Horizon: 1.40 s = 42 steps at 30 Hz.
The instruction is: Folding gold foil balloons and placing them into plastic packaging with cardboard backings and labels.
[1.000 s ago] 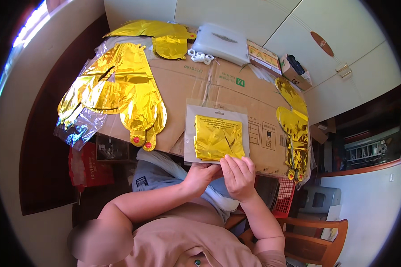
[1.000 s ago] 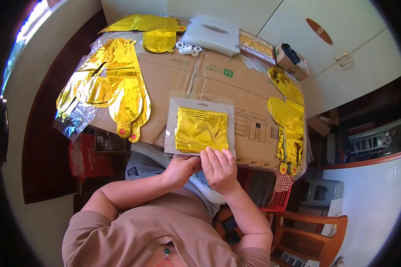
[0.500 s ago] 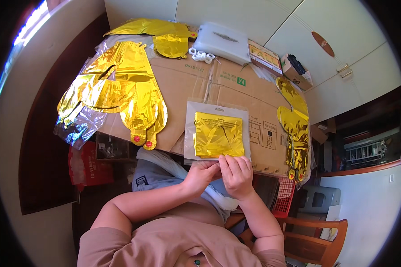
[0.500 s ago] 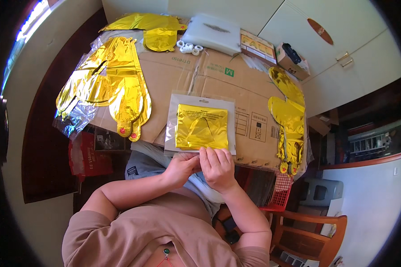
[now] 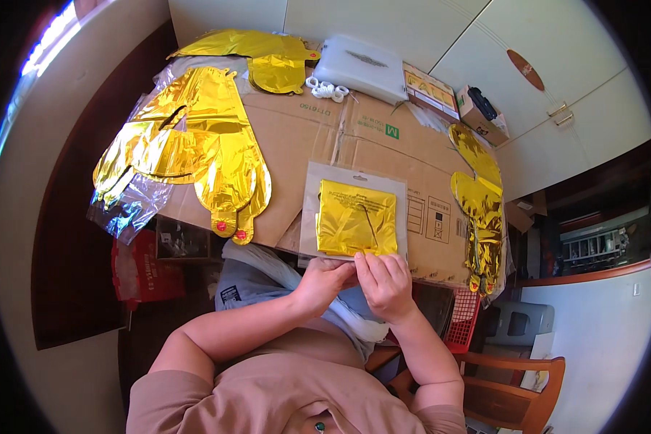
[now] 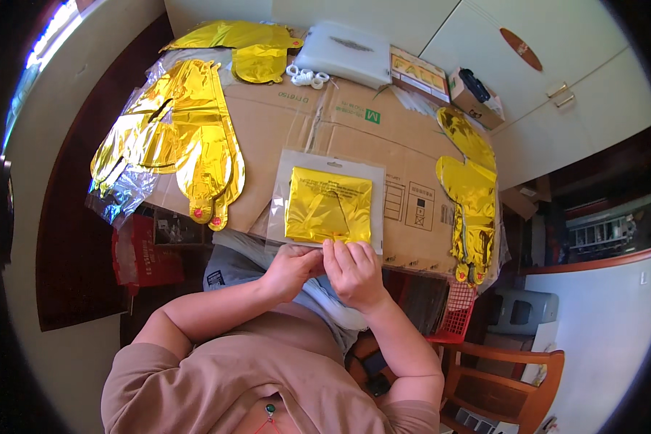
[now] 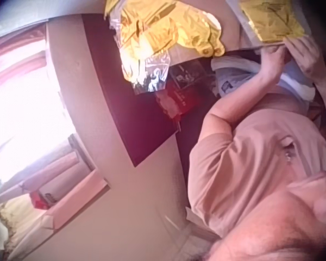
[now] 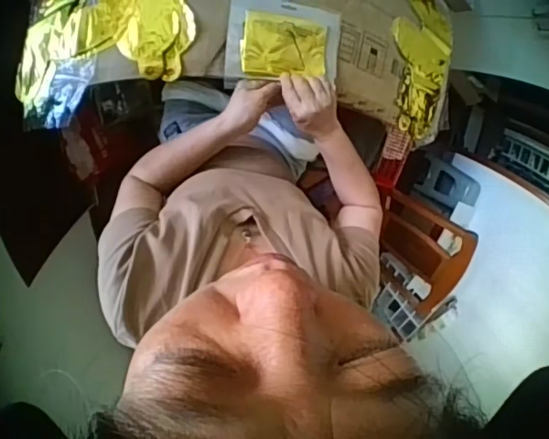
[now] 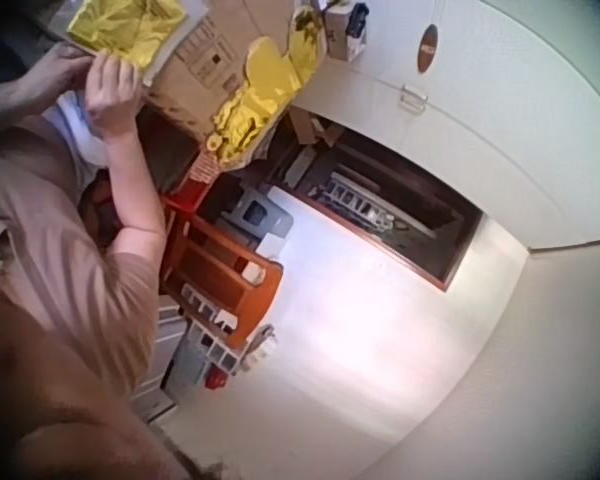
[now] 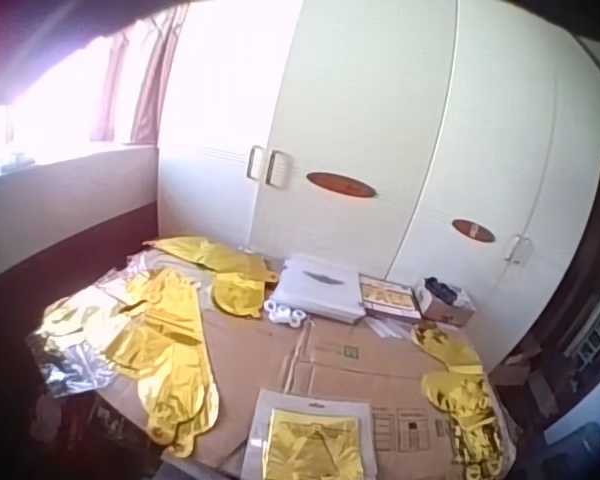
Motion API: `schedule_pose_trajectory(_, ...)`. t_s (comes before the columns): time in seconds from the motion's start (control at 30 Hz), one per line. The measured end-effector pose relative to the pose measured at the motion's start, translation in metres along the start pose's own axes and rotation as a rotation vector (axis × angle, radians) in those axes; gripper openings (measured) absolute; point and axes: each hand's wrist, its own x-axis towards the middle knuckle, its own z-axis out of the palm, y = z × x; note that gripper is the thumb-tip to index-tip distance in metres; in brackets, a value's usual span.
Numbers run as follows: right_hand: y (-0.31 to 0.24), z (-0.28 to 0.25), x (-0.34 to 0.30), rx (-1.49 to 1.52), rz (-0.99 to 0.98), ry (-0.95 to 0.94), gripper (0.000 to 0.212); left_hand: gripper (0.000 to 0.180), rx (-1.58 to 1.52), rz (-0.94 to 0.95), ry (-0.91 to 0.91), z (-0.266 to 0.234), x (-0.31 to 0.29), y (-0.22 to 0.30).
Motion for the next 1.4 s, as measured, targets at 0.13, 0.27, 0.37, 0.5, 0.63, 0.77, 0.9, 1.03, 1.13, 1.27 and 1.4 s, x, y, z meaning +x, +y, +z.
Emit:
schedule_pose_trajectory(0.13, -0.003, 0.001, -0.002, -0.013, 0.028, -0.014, 0.034, 0.031, 0.031, 0.009, -0.028, 0.0, -0.002, -0.008)
schedule_pose_trajectory(0.27, 0.0, 0.007, 0.002, 0.016, 0.059, -0.029, 0.034, 0.03, 0.059, -0.011, -0.021, -0.003, -0.001, -0.013)
schedule_pose_trajectory(0.37, 0.001, 0.009, 0.001, 0.021, 0.065, -0.031, 0.034, 0.031, 0.069, -0.016, -0.03, -0.004, -0.002, -0.011)
schedule_pose_trajectory(0.5, 0.002, 0.008, 0.001, 0.032, 0.068, -0.013, 0.03, 0.032, 0.052, -0.028, -0.025, -0.006, -0.001, -0.012)
schedule_pose_trajectory(0.63, 0.006, 0.006, 0.001, 0.105, 0.176, 0.035, 0.025, 0.036, 0.149, -0.136, -0.04, -0.008, -0.006, 0.0)
schedule_pose_trajectory(0.77, 0.007, 0.007, -0.004, 0.164, 0.243, 0.06, 0.028, 0.039, 0.256, -0.294, -0.123, -0.028, -0.014, 0.006)
schedule_pose_trajectory(0.9, 0.008, 0.009, -0.008, 0.155, 0.29, 0.081, 0.034, 0.03, 0.768, -0.268, -0.223, -0.039, -0.04, 0.037)
schedule_pose_trajectory(1.03, 0.011, 0.01, 0.002, 0.127, 0.226, 0.061, 0.043, 0.015, 1.056, 0.254, 0.0, -0.03, -0.075, 0.074)
schedule_pose_trajectory(1.13, 0.011, 0.01, 0.015, 0.14, 0.166, 0.049, 0.044, 0.013, 1.321, 0.926, 0.151, -0.039, -0.059, 0.086)
schedule_pose_trajectory(1.27, 0.014, 0.016, 0.02, 0.158, 0.112, -0.003, 0.042, 0.045, 1.521, 0.988, 0.233, -0.05, -0.027, 0.081)
schedule_pose_trajectory(1.4, 0.015, 0.016, 0.019, 0.133, 0.116, -0.012, 0.04, 0.056, 1.604, 1.004, 0.261, -0.051, -0.02, 0.067)
